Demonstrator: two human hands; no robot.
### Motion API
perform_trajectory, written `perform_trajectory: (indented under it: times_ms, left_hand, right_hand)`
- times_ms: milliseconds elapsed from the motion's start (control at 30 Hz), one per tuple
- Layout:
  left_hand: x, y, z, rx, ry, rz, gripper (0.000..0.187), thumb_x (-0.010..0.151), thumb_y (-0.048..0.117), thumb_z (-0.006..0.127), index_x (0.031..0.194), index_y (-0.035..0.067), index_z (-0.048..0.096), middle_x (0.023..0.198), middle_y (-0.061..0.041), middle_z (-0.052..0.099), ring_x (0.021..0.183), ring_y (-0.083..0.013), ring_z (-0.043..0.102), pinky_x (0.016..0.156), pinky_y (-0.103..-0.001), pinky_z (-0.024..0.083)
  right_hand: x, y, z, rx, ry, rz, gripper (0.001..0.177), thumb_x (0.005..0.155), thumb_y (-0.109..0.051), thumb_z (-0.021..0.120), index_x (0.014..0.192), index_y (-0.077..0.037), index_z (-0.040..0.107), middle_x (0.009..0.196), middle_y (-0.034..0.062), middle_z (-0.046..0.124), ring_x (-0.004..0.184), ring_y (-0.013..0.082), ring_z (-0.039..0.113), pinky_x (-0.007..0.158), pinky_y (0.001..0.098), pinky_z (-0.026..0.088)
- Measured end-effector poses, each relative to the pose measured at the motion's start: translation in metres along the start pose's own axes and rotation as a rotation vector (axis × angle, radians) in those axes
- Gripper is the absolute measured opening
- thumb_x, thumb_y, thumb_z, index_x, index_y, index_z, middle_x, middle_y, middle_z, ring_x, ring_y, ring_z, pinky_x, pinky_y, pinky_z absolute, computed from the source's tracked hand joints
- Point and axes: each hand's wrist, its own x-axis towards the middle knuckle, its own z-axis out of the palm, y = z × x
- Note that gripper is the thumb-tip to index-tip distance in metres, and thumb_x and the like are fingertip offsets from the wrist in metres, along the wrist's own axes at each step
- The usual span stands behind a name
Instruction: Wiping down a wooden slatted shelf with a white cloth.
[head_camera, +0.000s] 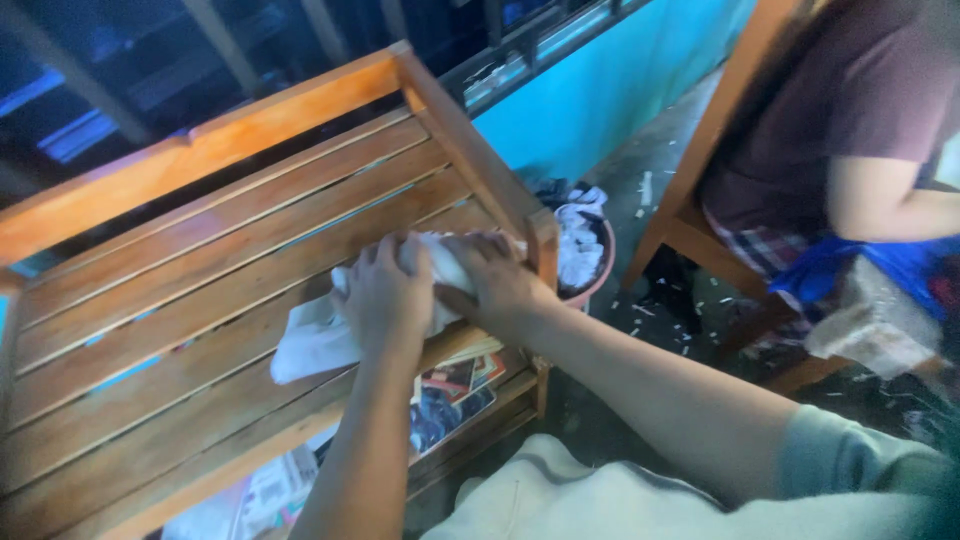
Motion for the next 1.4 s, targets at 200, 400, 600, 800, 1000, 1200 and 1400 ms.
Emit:
perform_trajectory:
  times_ms: [200,400,600,800,1000,1200,1400]
  left_hand:
    - [-0.006,-0.001,-0.002,-0.077,0.013,0.016,0.051,0.104,0.057,0.034,0.137,0.030,0.061,0.143,-0.006,0.061,0.135,-0.0328,0.056,0.113,-0.056,0.034]
    - [-0.034,-0.017,-0.032,-0.228,0.035,0.210,0.047,0.108,0.039,0.036,0.152,0.031,0.050,0.152,-0.014,0.053,0.140,-0.0421,0.047,0.114,-0.066,0.028]
    - [-0.032,-0.090,-0.019,-0.108,0.107,0.404,0.049,0.110,0.034,0.036,0.158,0.028,0.040,0.150,-0.015,0.053,0.143,-0.0370,0.048,0.114,-0.062,0.036]
    - [-0.017,-0.181,-0.049,-0.149,0.022,0.292,0.051,0.110,0.044,0.027,0.160,0.038,0.034,0.153,-0.012,0.051,0.145,-0.0367,0.045,0.114,-0.064,0.032]
    - [-0.020,-0.271,-0.096,-0.033,0.042,0.256,0.052,0.109,0.043,0.033,0.160,0.035,0.034,0.148,-0.013,0.054,0.138,-0.0385,0.052,0.113,-0.059,0.037]
    - [-0.041,-0.332,-0.133,0.006,0.104,0.048,0.049,0.110,0.045,0.029,0.158,0.040,0.035,0.147,-0.015,0.054,0.142,-0.0417,0.047,0.115,-0.076,0.016]
    - [-0.049,-0.357,-0.140,0.093,0.140,-0.005,0.052,0.110,0.041,0.028,0.162,0.035,0.029,0.159,-0.013,0.040,0.152,-0.0347,0.033,0.109,-0.072,0.034]
  right_hand:
    - [-0.001,-0.002,-0.002,-0.026,0.004,-0.016,0.072,0.094,-0.067,0.054,0.152,-0.024,0.048,0.144,0.0128,0.055,0.142,0.0408,0.043,0.098,0.0594,0.054]
    - [0.002,-0.039,-0.014,-0.092,-0.038,0.194,0.062,0.097,-0.059,0.057,0.146,-0.021,0.057,0.136,0.0158,0.065,0.132,0.0413,0.057,0.096,0.0591,0.053]
    - [0.008,-0.014,0.050,-0.257,0.270,0.017,0.068,0.094,-0.067,0.058,0.145,-0.023,0.060,0.138,0.0100,0.062,0.138,0.0341,0.051,0.114,0.0543,0.037]
    - [0.018,-0.125,0.075,-0.187,0.068,0.015,0.055,0.104,-0.051,0.055,0.147,-0.016,0.051,0.132,0.0139,0.057,0.139,0.0393,0.046,0.115,0.0608,0.031]
    - [0.035,-0.197,0.131,-0.190,0.044,-0.082,0.062,0.098,-0.058,0.056,0.148,-0.022,0.048,0.132,0.0094,0.055,0.139,0.0351,0.046,0.115,0.0584,0.033]
    - [0.043,-0.273,0.168,-0.110,-0.094,-0.106,0.058,0.100,-0.049,0.061,0.150,-0.021,0.050,0.135,0.0100,0.055,0.140,0.0373,0.043,0.114,0.0640,0.029]
    - [0.053,-0.297,0.190,-0.118,-0.143,-0.173,0.063,0.099,-0.060,0.051,0.151,-0.025,0.045,0.142,0.0056,0.051,0.143,0.0323,0.041,0.116,0.0612,0.031]
